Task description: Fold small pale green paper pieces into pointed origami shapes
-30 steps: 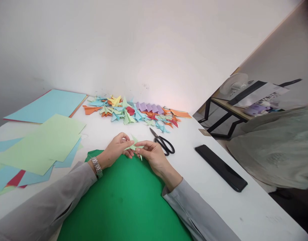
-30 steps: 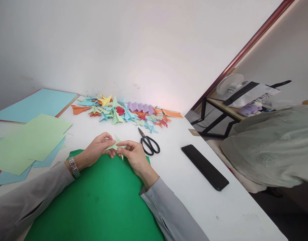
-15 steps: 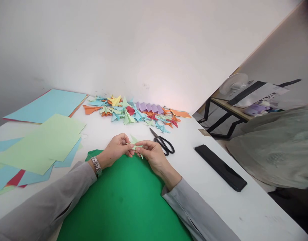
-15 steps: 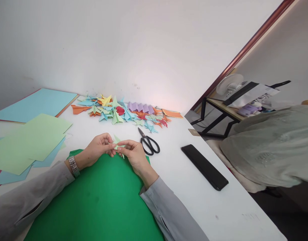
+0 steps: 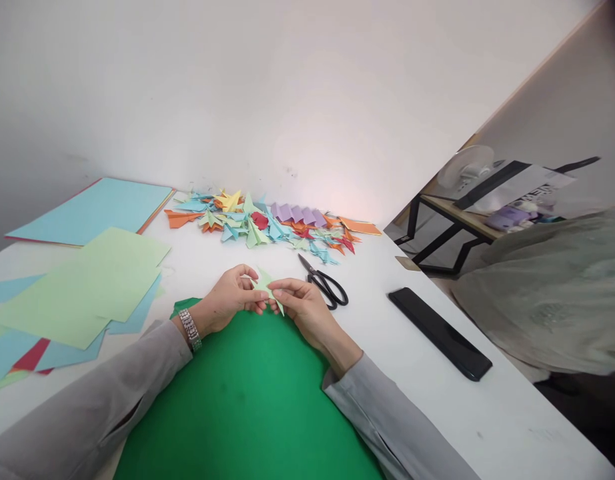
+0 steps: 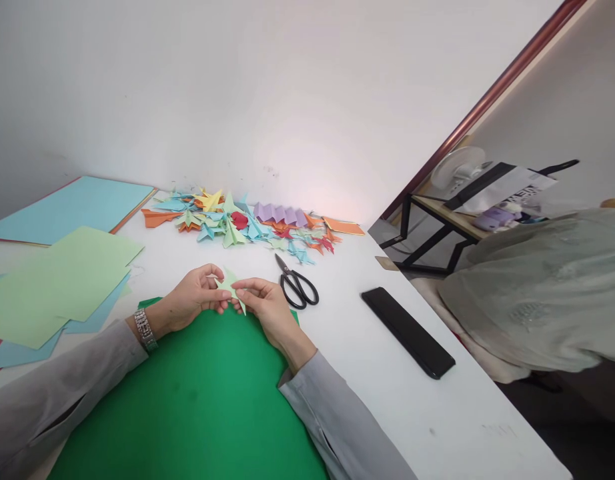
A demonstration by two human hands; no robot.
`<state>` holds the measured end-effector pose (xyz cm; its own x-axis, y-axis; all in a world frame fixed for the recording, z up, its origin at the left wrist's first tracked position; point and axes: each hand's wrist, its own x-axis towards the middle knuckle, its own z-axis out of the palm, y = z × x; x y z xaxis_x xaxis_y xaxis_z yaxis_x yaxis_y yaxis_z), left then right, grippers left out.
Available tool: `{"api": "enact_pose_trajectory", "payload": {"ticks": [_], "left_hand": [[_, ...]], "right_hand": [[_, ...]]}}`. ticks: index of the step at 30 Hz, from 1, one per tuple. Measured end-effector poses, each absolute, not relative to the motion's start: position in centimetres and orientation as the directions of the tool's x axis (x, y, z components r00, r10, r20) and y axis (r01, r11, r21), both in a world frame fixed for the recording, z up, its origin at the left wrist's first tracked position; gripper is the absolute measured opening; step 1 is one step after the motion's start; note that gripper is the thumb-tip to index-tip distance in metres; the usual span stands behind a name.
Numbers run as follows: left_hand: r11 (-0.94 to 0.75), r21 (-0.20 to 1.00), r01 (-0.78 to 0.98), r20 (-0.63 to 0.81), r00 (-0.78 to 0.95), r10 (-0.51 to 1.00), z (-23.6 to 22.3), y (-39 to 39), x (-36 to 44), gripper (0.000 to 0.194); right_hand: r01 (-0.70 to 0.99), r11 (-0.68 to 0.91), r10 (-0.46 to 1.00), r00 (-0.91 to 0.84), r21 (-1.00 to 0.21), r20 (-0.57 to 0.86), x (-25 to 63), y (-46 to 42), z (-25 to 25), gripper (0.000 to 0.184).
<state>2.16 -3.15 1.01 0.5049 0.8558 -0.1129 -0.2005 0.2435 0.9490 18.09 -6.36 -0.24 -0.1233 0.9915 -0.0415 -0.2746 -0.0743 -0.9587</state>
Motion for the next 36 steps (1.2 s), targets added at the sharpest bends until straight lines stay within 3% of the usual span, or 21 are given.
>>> {"api": "enact_pose_trajectory", "payload": {"ticks": [4,10,16,28,36], "left_hand": [[0.257,0.944,-0.206,-0.128,0.489,0.863,1.14,-3.11,2.26,0.052],[0.227,0.955,-0.189,-0.104,0.504,0.857,0.97,-3.0,2.2,0.047],[0.233,0.958,-0.17,-0.106,0.545,0.832,1.08,-3.08,2.14,0.048],[0.348,0.906,-0.239,-0.155,0.58,0.8,0.85,-3.02,2.28,0.047],[0.397,0.872,-0.285,-0.16,0.602,0.782,0.7,-2.9,2.16,0.042]], "right_hand": [[-0.287,-0.088,0.991,-0.122,-0.954,-0.054,18.02,-6.41,-0.02,0.019],[-0.091,0.042,0.987,-0.15,-0.995,0.056,18.03,-6.63,0.14,0.021],[-0.032,0.107,0.981,-0.156,-0.994,0.111,18.1,-6.77,0.1,0.02],[-0.114,0.095,0.995,-0.011,-0.989,0.097,17.77,-6.4,-0.31,0.014],[-0.201,0.045,0.998,-0.04,-0.979,0.054,17.99,-6.26,-0.37,0.011]]}}
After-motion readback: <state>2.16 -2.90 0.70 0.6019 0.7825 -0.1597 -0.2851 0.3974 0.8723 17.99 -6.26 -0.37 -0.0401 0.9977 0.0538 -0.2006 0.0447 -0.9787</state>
